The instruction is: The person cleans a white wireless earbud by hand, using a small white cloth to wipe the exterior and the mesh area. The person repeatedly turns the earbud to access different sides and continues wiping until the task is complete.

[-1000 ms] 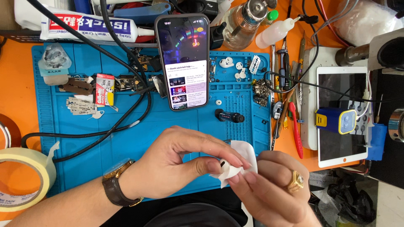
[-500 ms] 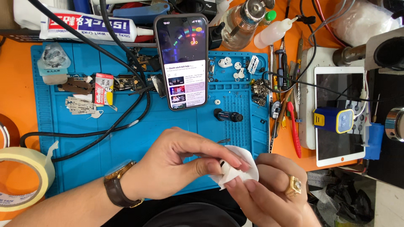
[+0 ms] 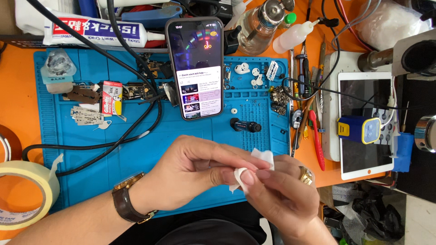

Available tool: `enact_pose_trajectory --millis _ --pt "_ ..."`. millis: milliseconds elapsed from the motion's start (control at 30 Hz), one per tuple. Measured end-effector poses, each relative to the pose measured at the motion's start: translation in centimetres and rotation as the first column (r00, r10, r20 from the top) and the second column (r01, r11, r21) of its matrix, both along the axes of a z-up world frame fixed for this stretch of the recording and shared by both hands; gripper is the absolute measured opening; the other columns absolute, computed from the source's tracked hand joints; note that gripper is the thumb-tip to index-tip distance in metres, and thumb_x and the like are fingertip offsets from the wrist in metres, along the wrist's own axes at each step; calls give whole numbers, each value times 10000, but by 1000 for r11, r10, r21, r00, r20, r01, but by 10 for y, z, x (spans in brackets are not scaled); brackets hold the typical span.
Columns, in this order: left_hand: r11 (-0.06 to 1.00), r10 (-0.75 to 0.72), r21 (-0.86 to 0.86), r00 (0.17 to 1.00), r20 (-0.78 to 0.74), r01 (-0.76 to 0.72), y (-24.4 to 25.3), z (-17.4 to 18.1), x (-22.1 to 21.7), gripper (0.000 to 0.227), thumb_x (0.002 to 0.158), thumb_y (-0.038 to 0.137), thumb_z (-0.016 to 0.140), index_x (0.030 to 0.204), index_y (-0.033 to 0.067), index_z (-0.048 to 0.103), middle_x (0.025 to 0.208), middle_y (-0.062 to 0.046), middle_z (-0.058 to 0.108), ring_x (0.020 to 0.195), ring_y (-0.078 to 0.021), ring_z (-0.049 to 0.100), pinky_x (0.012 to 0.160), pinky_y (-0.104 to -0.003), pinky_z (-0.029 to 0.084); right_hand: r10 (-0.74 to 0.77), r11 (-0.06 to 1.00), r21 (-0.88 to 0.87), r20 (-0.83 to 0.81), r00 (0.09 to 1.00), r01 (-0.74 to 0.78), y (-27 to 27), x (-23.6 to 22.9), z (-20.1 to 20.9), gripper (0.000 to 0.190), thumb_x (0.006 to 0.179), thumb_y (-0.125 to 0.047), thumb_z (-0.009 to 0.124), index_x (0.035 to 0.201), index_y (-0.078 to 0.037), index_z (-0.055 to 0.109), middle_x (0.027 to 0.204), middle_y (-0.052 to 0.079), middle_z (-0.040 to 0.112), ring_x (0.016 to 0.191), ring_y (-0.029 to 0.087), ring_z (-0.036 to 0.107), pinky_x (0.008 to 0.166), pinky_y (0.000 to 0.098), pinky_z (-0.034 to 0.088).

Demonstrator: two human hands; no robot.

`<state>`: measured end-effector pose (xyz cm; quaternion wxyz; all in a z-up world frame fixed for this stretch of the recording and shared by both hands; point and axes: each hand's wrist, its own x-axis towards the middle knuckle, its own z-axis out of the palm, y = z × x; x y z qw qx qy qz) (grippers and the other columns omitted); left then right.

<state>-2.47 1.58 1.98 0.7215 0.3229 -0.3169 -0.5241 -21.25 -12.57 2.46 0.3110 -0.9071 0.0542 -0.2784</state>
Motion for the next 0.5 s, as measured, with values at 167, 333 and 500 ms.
enact_pose_trajectory --millis 167,333,500 --pt "994 -70 82 994 -84 77 1 -6 -2 226 1044 183 703 1223 66 776 1331 -208 782 1325 -292 762 1150 -355 651 258 889 -400 39 965 -221 -20 -14 -2 290 883 28 882 1095 -37 696 1038 126 632 841 290 735 749 455 717" --pt "997 -76 -5 979 -188 76 4 -7 -3 248 1077 280 707 1205 68 715 1307 -221 773 1318 -314 749 1181 -411 613 142 989 -84 275 951 -124 -13 -17 -25 356 880 -210 865 1115 -152 604 1077 22 633 688 205 753 734 385 698" --pt "995 -72 -76 979 -189 58 2 -5 1 253 1107 351 682 1210 120 675 1379 -241 722 1493 -376 613 1279 -508 543 -276 926 340 318 907 162 17 0 -39 243 926 -121 720 1106 -86 561 1030 193 700 481 197 735 524 334 620"
